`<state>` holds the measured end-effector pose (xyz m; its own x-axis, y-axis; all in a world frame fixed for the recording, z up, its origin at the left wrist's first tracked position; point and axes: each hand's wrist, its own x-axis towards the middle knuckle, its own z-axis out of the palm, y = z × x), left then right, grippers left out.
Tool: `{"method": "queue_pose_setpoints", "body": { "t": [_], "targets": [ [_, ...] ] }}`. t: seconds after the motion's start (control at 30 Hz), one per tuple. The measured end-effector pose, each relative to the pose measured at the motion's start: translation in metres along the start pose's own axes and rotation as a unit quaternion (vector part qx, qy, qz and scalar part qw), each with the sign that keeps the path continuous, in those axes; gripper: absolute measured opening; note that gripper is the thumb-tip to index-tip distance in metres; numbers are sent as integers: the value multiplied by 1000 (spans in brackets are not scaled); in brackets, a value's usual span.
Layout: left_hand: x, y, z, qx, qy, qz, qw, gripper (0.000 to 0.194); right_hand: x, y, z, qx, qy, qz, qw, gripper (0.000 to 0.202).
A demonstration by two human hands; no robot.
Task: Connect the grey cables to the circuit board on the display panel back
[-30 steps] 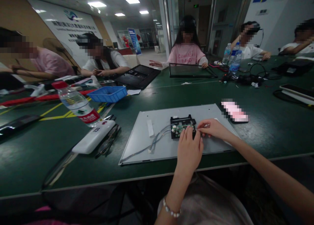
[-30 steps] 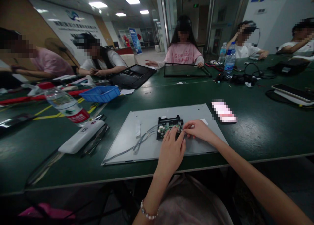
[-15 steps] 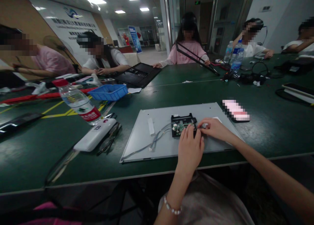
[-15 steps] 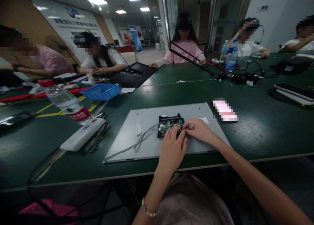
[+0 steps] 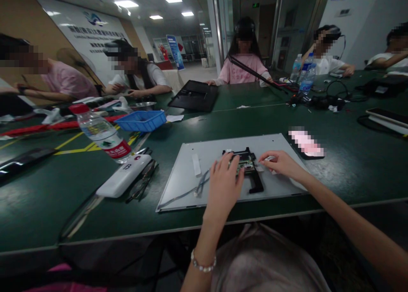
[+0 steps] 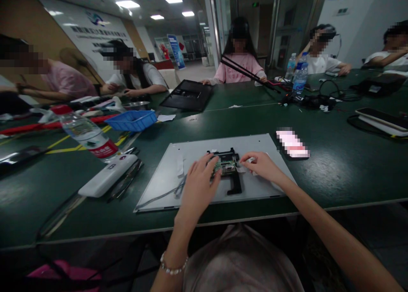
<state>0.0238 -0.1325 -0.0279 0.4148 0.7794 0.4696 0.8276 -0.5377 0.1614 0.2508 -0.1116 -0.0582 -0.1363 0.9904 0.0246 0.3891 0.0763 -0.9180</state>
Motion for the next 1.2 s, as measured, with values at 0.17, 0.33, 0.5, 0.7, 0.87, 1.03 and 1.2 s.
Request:
{"method": "queue_pose_setpoints", "body": {
  "t": [0.17, 0.33, 0.5, 0.7, 0.87, 1.03, 1.2],
  "targets": [
    [27, -70, -36, 19, -3, -96, 995, 32, -1, 0, 1, -16, -11, -16, 1000, 29],
    [46, -130, -36, 20, -92, -120, 988, 38, -2, -1, 4, -38, -15, -28, 999, 27],
    [49, -156, -14, -10, -162, -114, 980, 40, -2, 1, 3, -55, -20, -47, 997, 26],
    [46, -161, -8, -17, -146, -143, 979, 24, -2, 4, 2, -82, 8, -66, 994, 24],
    [45, -158, -23, -50, -120, -147, 981, 22, 0, 2, -4, -124, 55, -108, 985, 18],
    [39, -144, -55, -206, -52, -169, 962, 29, -10, -15, 1, -136, 119, -142, 973, 18],
    [25, -127, -63, -254, -49, -186, 948, 28, -25, -44, 36, -146, 131, -213, 957, 19]
  ]
}}
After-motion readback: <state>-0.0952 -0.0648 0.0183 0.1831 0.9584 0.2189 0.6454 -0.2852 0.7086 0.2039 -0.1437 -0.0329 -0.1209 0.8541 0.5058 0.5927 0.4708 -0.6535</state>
